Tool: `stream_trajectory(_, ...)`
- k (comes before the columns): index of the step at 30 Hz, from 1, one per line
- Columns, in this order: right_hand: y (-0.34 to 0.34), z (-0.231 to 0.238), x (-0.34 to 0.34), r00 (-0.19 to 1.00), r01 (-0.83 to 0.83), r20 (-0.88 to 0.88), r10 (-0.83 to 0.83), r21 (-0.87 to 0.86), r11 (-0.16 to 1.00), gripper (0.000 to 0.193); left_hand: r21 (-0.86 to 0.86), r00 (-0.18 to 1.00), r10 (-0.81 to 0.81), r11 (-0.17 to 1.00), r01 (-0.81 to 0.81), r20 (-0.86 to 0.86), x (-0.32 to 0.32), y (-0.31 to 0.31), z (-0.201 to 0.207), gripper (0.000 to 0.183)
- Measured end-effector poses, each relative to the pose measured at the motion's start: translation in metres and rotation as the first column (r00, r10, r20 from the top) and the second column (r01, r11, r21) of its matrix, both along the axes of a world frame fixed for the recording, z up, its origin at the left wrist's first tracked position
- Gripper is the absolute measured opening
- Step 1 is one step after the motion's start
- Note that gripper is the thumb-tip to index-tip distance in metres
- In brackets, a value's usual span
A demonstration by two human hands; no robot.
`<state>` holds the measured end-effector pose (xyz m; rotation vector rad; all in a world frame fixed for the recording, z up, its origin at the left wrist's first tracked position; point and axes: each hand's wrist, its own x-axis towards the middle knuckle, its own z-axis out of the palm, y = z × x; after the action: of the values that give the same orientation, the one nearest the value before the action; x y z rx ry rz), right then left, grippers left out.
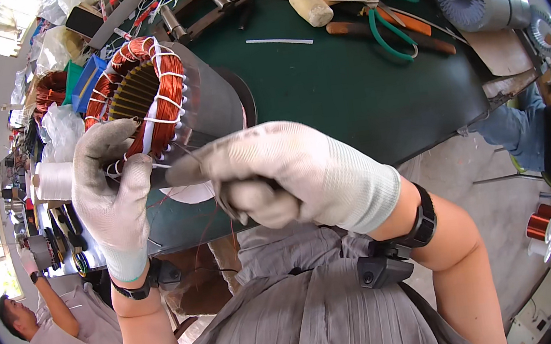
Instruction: Hand-winding and securing copper coils in a motor stator using thread and tools.
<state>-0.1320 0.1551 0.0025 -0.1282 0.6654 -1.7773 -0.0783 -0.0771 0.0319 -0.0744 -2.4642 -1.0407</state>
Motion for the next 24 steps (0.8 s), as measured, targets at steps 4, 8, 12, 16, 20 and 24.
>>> stream_trajectory(4,-0.01,0.007,-0.006,0.926,0.193,-0.361,-0.11,0.202,0.96,0.03,0.157,0.981,-0.133,0.981,0.11,0.143,-0.006,-0.002,0.02,0.028)
stream_trajectory(8,-0.031,0.002,-0.011,0.429,0.592,-0.893,0.133,0.389,0.705,0.04,-0.264,0.927,-0.194,0.922,0.284,0.32,-0.038,-0.019,0.064,0.033)
stream_trajectory(12,-0.034,-0.008,0.002,0.357,0.657,-0.934,-0.002,0.249,0.711,0.043,-0.58,0.849,-0.392,0.621,0.528,0.354,-0.071,-0.04,0.06,0.017)
stream_trajectory(16,0.0,-0.026,0.0,0.984,0.103,-0.133,-0.117,-0.11,0.989,0.035,-0.726,0.981,-0.182,0.665,0.172,0.065,-0.058,-0.057,0.072,0.011)
stream_trajectory(20,-0.021,-0.021,0.01,0.936,0.317,-0.02,-0.352,-0.39,0.865,0.038,-0.804,0.987,-0.115,0.595,-0.021,-0.112,-0.031,-0.045,0.056,0.009)
stream_trajectory(24,-0.031,0.001,0.029,0.403,0.604,-0.699,-0.592,-0.283,0.745,0.051,-0.774,0.965,-0.092,0.619,-0.137,-0.245,-0.02,-0.044,0.059,0.008)
